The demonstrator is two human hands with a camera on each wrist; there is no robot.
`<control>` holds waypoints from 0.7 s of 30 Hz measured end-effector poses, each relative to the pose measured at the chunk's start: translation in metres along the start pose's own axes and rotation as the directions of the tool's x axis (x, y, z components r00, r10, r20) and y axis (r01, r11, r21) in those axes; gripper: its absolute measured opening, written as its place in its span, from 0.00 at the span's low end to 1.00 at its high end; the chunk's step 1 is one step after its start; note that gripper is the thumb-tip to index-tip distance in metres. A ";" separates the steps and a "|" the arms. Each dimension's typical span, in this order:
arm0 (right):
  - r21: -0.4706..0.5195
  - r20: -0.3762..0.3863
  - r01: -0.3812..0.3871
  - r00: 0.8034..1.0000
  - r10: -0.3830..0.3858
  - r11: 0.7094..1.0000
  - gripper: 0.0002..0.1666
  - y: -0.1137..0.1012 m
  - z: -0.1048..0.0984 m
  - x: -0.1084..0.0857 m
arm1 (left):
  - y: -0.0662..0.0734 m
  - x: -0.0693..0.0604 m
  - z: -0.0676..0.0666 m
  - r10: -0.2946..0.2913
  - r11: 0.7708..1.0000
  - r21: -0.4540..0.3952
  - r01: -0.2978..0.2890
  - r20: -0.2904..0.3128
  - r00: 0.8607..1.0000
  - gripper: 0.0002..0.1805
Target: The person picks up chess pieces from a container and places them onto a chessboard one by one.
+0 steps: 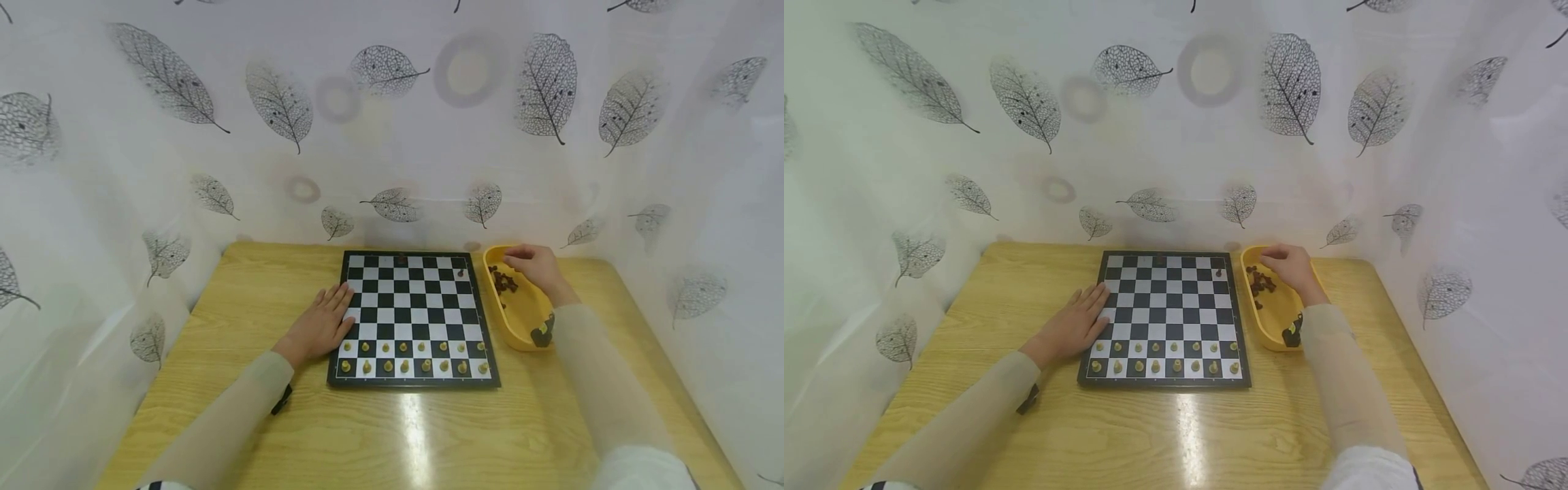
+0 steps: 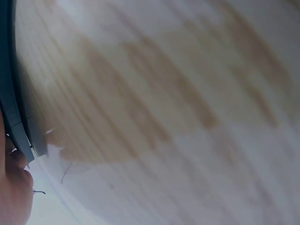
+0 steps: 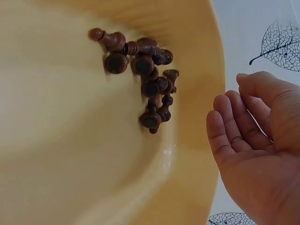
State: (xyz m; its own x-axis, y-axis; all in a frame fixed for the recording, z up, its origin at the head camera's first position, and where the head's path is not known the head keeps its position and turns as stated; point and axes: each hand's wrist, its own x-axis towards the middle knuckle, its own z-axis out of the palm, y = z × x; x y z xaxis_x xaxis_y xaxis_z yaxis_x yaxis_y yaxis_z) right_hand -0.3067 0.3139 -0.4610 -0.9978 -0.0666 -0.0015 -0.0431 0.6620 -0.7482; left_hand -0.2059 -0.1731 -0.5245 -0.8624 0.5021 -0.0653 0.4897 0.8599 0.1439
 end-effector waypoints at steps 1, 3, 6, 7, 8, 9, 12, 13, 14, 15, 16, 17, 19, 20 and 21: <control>0.001 -0.005 0.002 1.000 -0.002 1.000 0.22 0.001 -0.001 -0.001 | 0.000 0.000 0.000 0.001 1.000 0.000 -0.001 -0.001 1.000 0.38; -0.014 -0.005 0.002 1.000 -0.002 1.000 0.22 0.003 -0.004 -0.002 | 0.000 0.000 0.001 0.002 1.000 0.001 -0.002 -0.002 1.000 0.38; -0.049 0.011 -0.007 1.000 0.008 0.999 0.22 0.005 -0.009 -0.003 | 0.000 0.001 0.002 0.004 1.000 -0.002 -0.004 0.000 1.000 0.38; -0.058 0.020 -0.008 1.000 0.009 0.998 0.22 0.005 -0.010 -0.004 | 0.000 0.001 0.002 0.004 1.000 -0.004 -0.004 0.000 1.000 0.38; -0.068 0.029 -0.009 1.000 0.011 0.998 0.22 0.005 -0.011 -0.005 | 0.000 0.001 0.002 0.004 1.000 -0.006 -0.004 0.001 1.000 0.38; -0.075 0.040 -0.013 0.999 0.016 0.997 0.22 0.006 -0.012 -0.005 | 0.000 0.001 0.002 0.005 1.000 -0.006 -0.005 -0.001 1.000 0.38; -0.099 0.079 -0.019 0.996 0.027 0.995 0.23 0.004 -0.015 -0.007 | -0.001 0.001 0.002 0.005 1.000 -0.010 -0.005 -0.005 1.000 0.38; -0.110 0.095 -0.017 0.995 0.027 0.994 0.24 0.003 -0.016 -0.008 | -0.001 0.001 0.002 0.005 1.000 -0.010 -0.005 -0.007 1.000 0.38; -0.127 0.112 -0.019 0.993 0.033 0.992 0.24 0.002 -0.017 -0.008 | -0.001 0.001 0.002 0.004 1.000 -0.011 -0.004 -0.009 1.000 0.38; -0.141 0.132 -0.023 0.990 0.042 0.990 0.24 0.002 -0.018 -0.008 | -0.001 0.001 0.002 0.003 1.000 -0.012 -0.003 -0.010 1.000 0.38; -0.158 0.150 -0.025 0.988 0.049 0.987 0.24 0.001 -0.019 -0.008 | -0.001 0.000 0.002 0.002 1.000 -0.016 -0.002 -0.011 1.000 0.38; -0.173 0.166 -0.029 0.984 0.058 0.984 0.24 0.001 -0.020 -0.008 | -0.001 0.000 0.002 0.002 1.000 -0.018 -0.002 -0.013 1.000 0.38; -0.194 0.196 -0.035 0.978 0.073 0.980 0.24 0.003 -0.020 -0.007 | -0.001 0.000 0.002 -0.001 1.000 -0.020 0.000 -0.011 1.000 0.38; -0.202 0.210 -0.038 0.974 0.081 0.979 0.23 0.004 -0.020 -0.006 | 0.000 0.000 0.001 -0.001 1.000 -0.021 0.001 -0.011 1.000 0.38; -0.211 0.220 -0.039 0.972 0.086 0.977 0.23 0.005 -0.020 -0.006 | 0.000 0.000 0.001 -0.001 1.000 -0.024 0.001 -0.010 1.000 0.38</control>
State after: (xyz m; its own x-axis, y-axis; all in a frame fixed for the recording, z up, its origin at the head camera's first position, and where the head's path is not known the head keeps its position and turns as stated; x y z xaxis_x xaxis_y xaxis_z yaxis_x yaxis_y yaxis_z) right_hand -0.3023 0.3326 -0.4514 -0.9620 -0.1720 -0.2120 -0.0142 0.8069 -0.5905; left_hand -0.2058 -0.1732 -0.5255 -0.8643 0.5000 -0.0552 0.4856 0.8580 0.1674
